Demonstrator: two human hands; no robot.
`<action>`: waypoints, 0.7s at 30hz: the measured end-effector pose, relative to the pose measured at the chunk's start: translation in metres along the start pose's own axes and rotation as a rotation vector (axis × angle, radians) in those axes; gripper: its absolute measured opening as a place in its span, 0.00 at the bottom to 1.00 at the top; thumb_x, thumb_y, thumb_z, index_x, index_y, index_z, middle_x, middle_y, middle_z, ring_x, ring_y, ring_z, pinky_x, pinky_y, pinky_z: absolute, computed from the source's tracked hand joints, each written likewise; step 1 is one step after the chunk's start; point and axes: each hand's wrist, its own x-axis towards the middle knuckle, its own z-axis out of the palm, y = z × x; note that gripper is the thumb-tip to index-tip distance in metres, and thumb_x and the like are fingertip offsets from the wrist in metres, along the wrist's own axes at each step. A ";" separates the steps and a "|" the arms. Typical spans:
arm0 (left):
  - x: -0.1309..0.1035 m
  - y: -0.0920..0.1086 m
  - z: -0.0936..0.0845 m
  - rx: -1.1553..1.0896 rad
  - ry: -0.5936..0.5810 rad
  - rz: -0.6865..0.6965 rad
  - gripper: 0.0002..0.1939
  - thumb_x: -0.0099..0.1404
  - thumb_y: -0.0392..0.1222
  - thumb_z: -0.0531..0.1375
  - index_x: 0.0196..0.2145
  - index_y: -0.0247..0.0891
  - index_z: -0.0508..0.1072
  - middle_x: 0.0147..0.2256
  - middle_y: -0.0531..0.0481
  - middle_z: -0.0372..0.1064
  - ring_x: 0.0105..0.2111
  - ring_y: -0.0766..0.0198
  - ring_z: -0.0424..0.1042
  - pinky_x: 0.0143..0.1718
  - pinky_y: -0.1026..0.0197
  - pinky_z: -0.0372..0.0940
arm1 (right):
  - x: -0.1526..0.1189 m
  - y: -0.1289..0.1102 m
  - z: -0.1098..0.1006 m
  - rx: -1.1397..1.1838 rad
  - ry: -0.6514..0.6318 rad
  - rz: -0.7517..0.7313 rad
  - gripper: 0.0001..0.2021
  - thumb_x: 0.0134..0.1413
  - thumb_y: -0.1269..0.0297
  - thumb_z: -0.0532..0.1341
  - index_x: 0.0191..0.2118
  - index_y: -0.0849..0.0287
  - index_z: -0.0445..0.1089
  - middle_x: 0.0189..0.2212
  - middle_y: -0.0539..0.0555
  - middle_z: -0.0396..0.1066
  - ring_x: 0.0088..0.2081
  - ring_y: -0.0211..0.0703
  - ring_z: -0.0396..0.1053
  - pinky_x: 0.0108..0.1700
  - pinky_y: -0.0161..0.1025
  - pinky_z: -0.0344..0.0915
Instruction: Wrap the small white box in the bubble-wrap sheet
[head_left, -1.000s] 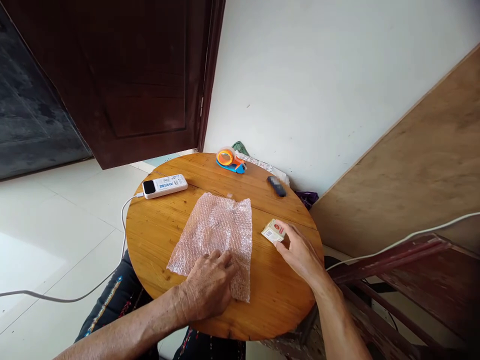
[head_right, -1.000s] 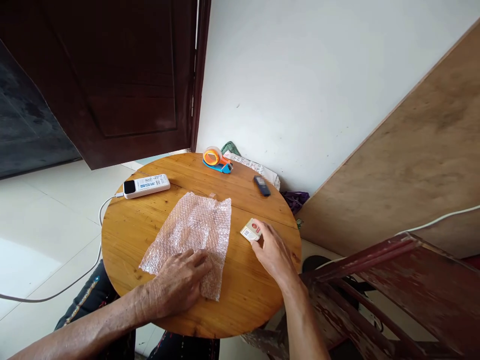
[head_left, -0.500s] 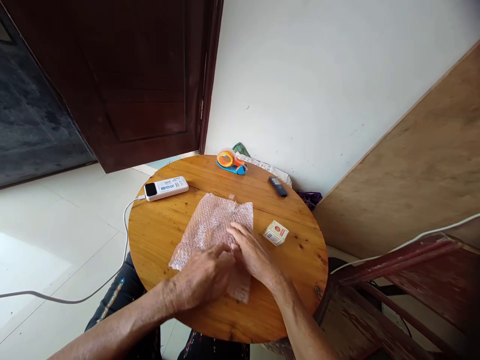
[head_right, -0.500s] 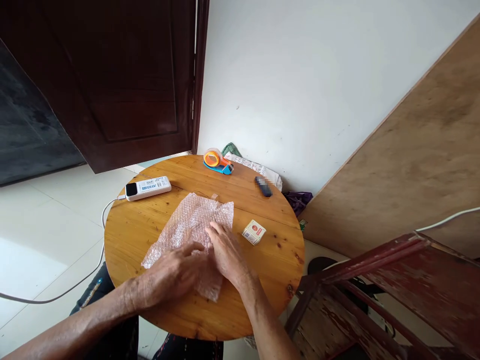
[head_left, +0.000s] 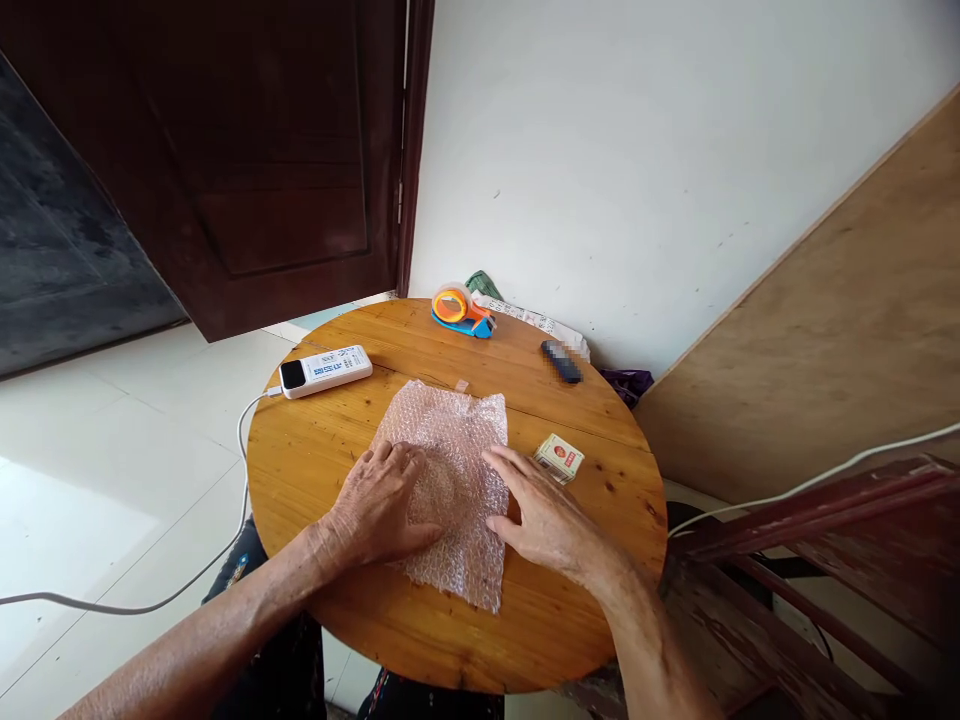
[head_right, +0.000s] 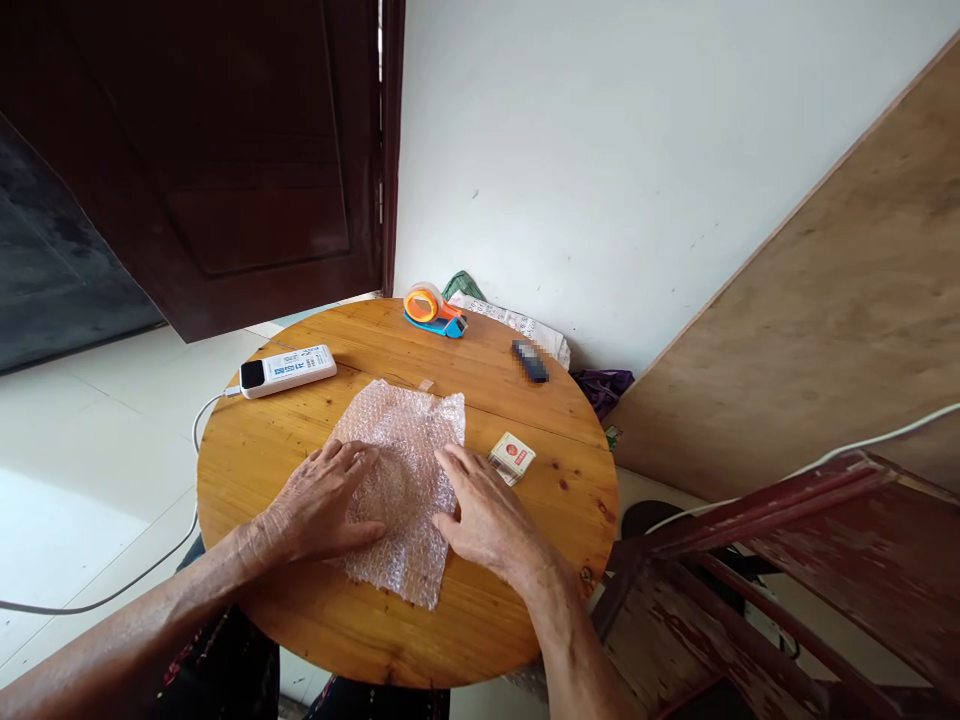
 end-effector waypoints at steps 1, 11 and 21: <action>0.000 -0.001 0.000 0.000 0.003 0.011 0.34 0.54 0.55 0.67 0.54 0.34 0.68 0.56 0.36 0.65 0.55 0.41 0.62 0.56 0.40 0.63 | -0.002 -0.001 -0.003 -0.011 -0.009 0.002 0.34 0.50 0.70 0.60 0.65 0.62 0.58 0.65 0.65 0.58 0.65 0.58 0.56 0.66 0.58 0.55; -0.019 0.036 0.012 -0.078 0.044 0.317 0.28 0.63 0.54 0.62 0.58 0.43 0.67 0.62 0.41 0.59 0.60 0.42 0.58 0.59 0.35 0.56 | -0.006 -0.013 -0.003 -0.073 0.052 -0.030 0.30 0.50 0.72 0.60 0.61 0.64 0.63 0.61 0.63 0.64 0.61 0.56 0.63 0.63 0.53 0.61; -0.024 0.044 0.021 -0.176 0.002 0.345 0.32 0.63 0.66 0.57 0.54 0.40 0.70 0.60 0.39 0.62 0.60 0.41 0.58 0.63 0.32 0.47 | -0.010 0.035 -0.037 -0.199 0.354 0.538 0.21 0.52 0.61 0.61 0.52 0.62 0.69 0.45 0.65 0.76 0.47 0.62 0.74 0.46 0.53 0.68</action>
